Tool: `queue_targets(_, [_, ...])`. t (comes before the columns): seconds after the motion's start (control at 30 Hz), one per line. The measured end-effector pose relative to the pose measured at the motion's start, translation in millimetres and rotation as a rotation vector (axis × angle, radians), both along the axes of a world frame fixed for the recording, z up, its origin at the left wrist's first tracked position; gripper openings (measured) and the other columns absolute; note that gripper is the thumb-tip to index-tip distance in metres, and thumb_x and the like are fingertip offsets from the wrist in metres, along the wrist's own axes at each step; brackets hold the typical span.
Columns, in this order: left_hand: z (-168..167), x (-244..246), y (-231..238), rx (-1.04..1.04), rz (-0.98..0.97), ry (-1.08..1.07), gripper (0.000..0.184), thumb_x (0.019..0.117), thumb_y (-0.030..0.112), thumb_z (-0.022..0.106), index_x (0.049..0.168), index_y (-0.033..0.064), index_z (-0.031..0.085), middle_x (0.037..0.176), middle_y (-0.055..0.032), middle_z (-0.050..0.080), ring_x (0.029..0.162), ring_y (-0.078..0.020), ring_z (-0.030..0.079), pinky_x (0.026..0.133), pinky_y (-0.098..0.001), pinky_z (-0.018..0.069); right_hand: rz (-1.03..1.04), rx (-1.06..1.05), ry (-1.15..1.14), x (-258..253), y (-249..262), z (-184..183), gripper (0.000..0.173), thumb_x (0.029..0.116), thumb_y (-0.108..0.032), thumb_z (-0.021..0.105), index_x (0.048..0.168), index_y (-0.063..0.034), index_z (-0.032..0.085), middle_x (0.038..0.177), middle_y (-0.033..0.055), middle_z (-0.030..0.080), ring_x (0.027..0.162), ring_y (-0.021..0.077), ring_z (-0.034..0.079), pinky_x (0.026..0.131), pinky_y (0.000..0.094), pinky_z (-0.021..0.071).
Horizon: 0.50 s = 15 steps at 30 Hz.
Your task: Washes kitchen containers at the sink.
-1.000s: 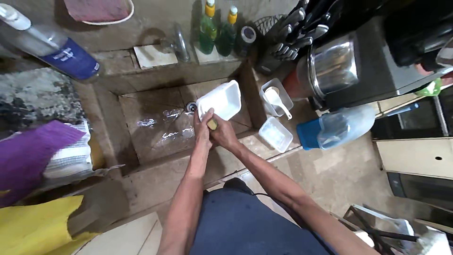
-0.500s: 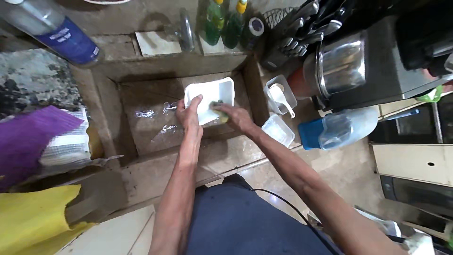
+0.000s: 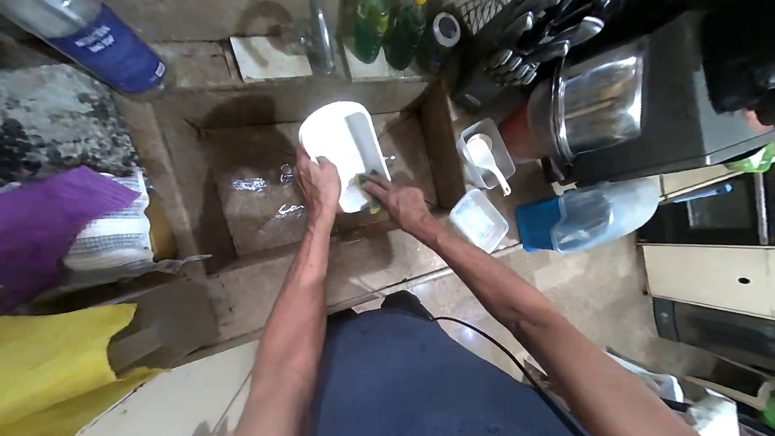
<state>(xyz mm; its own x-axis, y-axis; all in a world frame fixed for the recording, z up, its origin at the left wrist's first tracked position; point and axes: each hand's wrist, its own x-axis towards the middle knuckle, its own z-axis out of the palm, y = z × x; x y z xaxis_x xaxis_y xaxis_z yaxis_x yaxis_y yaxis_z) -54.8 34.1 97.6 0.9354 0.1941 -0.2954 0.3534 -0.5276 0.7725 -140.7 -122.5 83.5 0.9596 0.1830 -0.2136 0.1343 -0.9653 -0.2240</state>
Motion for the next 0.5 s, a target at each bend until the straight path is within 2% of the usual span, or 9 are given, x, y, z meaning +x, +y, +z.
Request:
queue_targets(0.1, [2, -5, -7, -0.012, 0.051, 0.002, 0.048, 0.1034, 0.016, 0.041, 0.148, 0.0001, 0.047, 0.139, -0.0226, 0.06, 0.134, -0.0322, 0.055, 0.114, -0.0484, 0.0413, -0.026, 0.124, -0.021, -9, 19, -9, 0.05, 0.0919, -0.004, 0.064, 0.137, -0.0241, 0.065, 0.149, 0.0034, 0.058, 0.086, 0.0337, 0.073, 0.063, 0.055, 0.0585])
queue_targets(0.17, [-2, -7, -12, 0.0, 0.042, -0.003, 0.047, 0.1041, 0.016, 0.04, 0.147, -0.001, 0.048, 0.141, -0.0226, 0.058, 0.136, -0.0325, 0.054, 0.115, -0.0484, 0.0402, 0.034, 0.222, 0.04, -13, 27, -10, 0.053, 0.0895, -0.002, 0.067, 0.138, -0.0239, 0.063, 0.151, 0.0013, 0.056, 0.091, 0.0318, 0.073, 0.067, 0.0549, 0.059])
queue_targets(0.27, [-2, -10, -7, 0.006, 0.004, 0.028, 0.049, 0.1028, 0.014, 0.041, 0.149, -0.0011, 0.046, 0.143, -0.0226, 0.057, 0.137, -0.0325, 0.053, 0.116, -0.0489, 0.039, 0.051, 0.145, 0.008, -11, 2, -12, 0.052, 0.089, -0.005, 0.068, 0.136, -0.0286, 0.066, 0.149, -0.0031, 0.058, 0.095, 0.0302, 0.073, 0.068, 0.0548, 0.0584])
queue_targets(0.33, [-1, -3, 0, -0.041, -0.038, 0.085, 0.052, 0.1016, 0.018, 0.046, 0.151, 0.0025, 0.044, 0.142, -0.0218, 0.058, 0.135, -0.0334, 0.055, 0.113, -0.0526, 0.0418, 0.04, 0.136, -0.029, -9, -6, -14, 0.048, 0.0892, -0.006, 0.07, 0.133, -0.0247, 0.068, 0.141, 0.0012, 0.064, 0.101, 0.0309, 0.073, 0.073, 0.055, 0.0594])
queue_targets(0.4, [-10, -1, 13, -0.256, -0.093, 0.155, 0.059, 0.0965, 0.03, 0.062, 0.149, 0.0087, 0.046, 0.135, -0.0191, 0.062, 0.124, -0.0315, 0.061, 0.102, -0.0554, 0.0504, 0.004, 0.219, -0.054, -13, -2, -11, 0.046, 0.0871, -0.004, 0.072, 0.13, -0.0196, 0.069, 0.128, 0.0064, 0.071, 0.102, 0.0318, 0.072, 0.079, 0.0565, 0.0592])
queue_targets(0.43, [-14, -8, 18, -0.405, -0.12, 0.173, 0.063, 0.0929, 0.032, 0.072, 0.147, 0.0093, 0.049, 0.13, -0.0177, 0.063, 0.117, -0.0292, 0.064, 0.097, -0.0531, 0.0541, -0.035, 0.279, -0.082, -16, 3, -11, 0.044, 0.0867, -0.005, 0.072, 0.128, -0.0182, 0.07, 0.12, 0.008, 0.073, 0.099, 0.0316, 0.073, 0.08, 0.0569, 0.0591])
queue_targets(0.5, [-19, -31, 19, -0.705, -0.093, 0.162, 0.066, 0.0895, 0.024, 0.076, 0.148, 0.0097, 0.05, 0.13, -0.0157, 0.064, 0.109, -0.0259, 0.067, 0.087, -0.0475, 0.0596, -0.135, 0.419, -0.106, -11, 17, -6, 0.039, 0.0876, -0.012, 0.076, 0.126, -0.0157, 0.072, 0.108, 0.0101, 0.076, 0.095, 0.0314, 0.074, 0.08, 0.058, 0.0586])
